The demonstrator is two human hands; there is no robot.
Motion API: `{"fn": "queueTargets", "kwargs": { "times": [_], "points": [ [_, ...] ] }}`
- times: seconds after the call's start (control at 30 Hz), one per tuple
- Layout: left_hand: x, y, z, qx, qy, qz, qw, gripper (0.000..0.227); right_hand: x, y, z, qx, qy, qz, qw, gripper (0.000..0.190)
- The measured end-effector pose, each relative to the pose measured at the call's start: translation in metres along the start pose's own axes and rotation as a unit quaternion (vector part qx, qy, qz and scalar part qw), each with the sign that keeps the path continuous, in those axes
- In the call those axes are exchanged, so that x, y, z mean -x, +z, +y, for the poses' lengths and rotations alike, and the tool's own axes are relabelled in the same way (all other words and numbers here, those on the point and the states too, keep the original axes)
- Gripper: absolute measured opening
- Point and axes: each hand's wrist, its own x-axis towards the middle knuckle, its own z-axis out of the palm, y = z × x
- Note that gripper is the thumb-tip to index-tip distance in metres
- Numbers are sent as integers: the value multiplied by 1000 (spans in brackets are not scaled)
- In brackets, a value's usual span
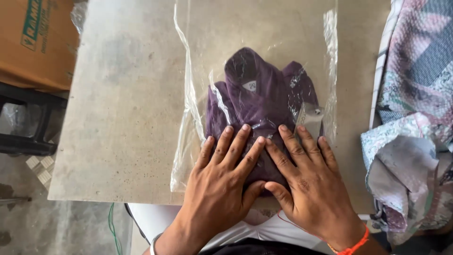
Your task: Folding a purple shirt and placing it inside a plastic bag.
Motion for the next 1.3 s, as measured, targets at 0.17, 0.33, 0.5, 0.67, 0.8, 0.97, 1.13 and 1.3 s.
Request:
{"fn": "queueTargets", "kwargs": {
  "times": [0.17,0.33,0.5,0.67,0.8,0.97,1.13,1.3],
  "points": [
    [-24,-17,-9,-16,45,-94,994,69,-29,-40,8,-11,-52,-98,994,82],
    [-87,-7,-35,-3,47,-22,999,54,-78,-37,25,3,47,-124,991,69],
    [-121,19,-61,-8,42,-15,999,56,-103,25,48,29,14,18,999,62],
    [-116,27,-65,17,41,1,999,55,-100,30,50,-4,46,-4,999,68],
    [-119,9,-68,23,38,-23,999,61,-99,22,56,-40,32,-5,999,75],
    [-115,-14,-85,58,103,-115,986,118,-87,-9,77,-130,-57,-45,989,113],
    [-111,-7,-85,28,30,-183,982,157,-86,-3,75,-89,-43,-200,975,143],
    [-115,-13,-84,20,13,-191,981,158,-86,-1,81,-62,-17,-247,967,148]
  ]
}}
